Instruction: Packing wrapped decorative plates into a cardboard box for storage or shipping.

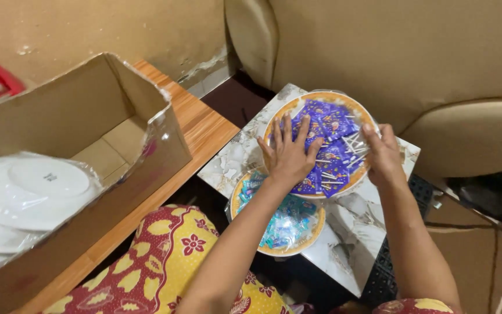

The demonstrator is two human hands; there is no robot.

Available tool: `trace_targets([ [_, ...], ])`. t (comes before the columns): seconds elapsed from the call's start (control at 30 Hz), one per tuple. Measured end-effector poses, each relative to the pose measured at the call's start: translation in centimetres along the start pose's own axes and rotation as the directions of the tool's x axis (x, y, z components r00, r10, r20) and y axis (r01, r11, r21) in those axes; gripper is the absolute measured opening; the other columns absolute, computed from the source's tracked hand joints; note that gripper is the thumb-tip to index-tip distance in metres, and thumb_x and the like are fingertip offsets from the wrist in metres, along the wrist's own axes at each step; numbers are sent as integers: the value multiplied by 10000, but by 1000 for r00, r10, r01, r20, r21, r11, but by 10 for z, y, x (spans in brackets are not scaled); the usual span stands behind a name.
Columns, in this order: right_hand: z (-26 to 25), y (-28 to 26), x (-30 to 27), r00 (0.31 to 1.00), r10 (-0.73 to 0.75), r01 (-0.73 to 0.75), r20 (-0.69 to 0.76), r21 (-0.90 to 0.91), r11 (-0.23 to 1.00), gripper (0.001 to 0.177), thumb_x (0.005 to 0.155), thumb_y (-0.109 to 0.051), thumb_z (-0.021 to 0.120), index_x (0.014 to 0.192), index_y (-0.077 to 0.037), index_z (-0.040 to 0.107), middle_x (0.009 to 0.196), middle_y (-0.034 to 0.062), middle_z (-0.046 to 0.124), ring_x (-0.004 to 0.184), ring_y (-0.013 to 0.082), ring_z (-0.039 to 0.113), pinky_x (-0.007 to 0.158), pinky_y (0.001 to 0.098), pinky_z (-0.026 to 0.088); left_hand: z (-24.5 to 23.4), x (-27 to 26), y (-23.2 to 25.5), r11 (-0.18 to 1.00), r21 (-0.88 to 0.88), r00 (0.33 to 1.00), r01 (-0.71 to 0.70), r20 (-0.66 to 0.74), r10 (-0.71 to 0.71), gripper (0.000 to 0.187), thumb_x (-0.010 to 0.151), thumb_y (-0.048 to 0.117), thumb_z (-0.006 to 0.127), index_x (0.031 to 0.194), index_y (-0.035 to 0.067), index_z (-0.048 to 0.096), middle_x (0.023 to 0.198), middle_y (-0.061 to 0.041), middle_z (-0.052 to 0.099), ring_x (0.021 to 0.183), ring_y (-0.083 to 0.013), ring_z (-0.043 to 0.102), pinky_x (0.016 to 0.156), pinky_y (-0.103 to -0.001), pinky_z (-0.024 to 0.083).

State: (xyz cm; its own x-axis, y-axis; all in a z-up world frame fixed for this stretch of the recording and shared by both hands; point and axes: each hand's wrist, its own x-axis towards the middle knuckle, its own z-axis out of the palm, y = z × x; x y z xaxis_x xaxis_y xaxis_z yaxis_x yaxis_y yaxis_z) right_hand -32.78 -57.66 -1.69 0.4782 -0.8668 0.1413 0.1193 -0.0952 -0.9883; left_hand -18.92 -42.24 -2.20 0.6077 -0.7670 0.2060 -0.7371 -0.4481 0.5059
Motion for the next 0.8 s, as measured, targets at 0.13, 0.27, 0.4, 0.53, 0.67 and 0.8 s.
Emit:
trace_targets([
  [0.13,-15,7,10,999,22,-24,-31,-40,999,344,1025,-381,720,1146,-90,581,860,48,605,793,134,607,707,283,482,-5,-3,16,998,-41,997,-44,69,47,693,1036,624,212,1627,264,245,1690,-238,159,1568,-446,54,1076,-853,28],
  [0.27,-27,19,22,996,82,-82,23,-32,996,327,1026,-350,727,1139,-96,556,870,80,644,793,169,656,717,333,539,-5,-8,18,992,-88,988,-91,114,100,705,1038,623,165,1636,253,212,1697,-235,132,1579,-418,33,1115,-807,-1],
  [0.4,-25,21,23,991,128,-125,47,-55,991,332,1010,-342,732,1141,-102,543,882,73,659,799,163,666,717,328,540,-11,-16,12,974,-143,965,-175,170,198,799,1002,696,135,1647,225,155,1692,-260,111,1572,-441,20,1136,-785,-26],
  [0.53,-8,8,30,987,139,-133,81,-81,988,368,1003,-358,754,1156,-96,545,890,97,662,806,197,671,725,364,543,-41,-35,19,953,-158,928,-258,234,290,1051,826,883,107,1643,225,148,1703,-261,60,1574,-442,-8,1164,-762,-13],
  [0.67,19,-29,32,968,132,-109,214,-118,987,340,1014,-300,662,1174,-52,492,957,120,595,787,190,619,647,313,519,-20,-37,16,927,-55,908,-371,186,375,1268,665,645,648,1635,111,31,1630,-406,-51,1498,-582,-115,1069,-827,-34],
  [0.8,65,-79,19,943,53,-37,330,-53,998,335,991,-216,587,1207,-6,441,1099,113,528,978,161,543,830,265,479,-26,-48,17,867,-93,844,-490,-300,445,1025,716,119,560,1623,21,93,1563,-531,115,1455,-739,91,1099,-875,23],
])
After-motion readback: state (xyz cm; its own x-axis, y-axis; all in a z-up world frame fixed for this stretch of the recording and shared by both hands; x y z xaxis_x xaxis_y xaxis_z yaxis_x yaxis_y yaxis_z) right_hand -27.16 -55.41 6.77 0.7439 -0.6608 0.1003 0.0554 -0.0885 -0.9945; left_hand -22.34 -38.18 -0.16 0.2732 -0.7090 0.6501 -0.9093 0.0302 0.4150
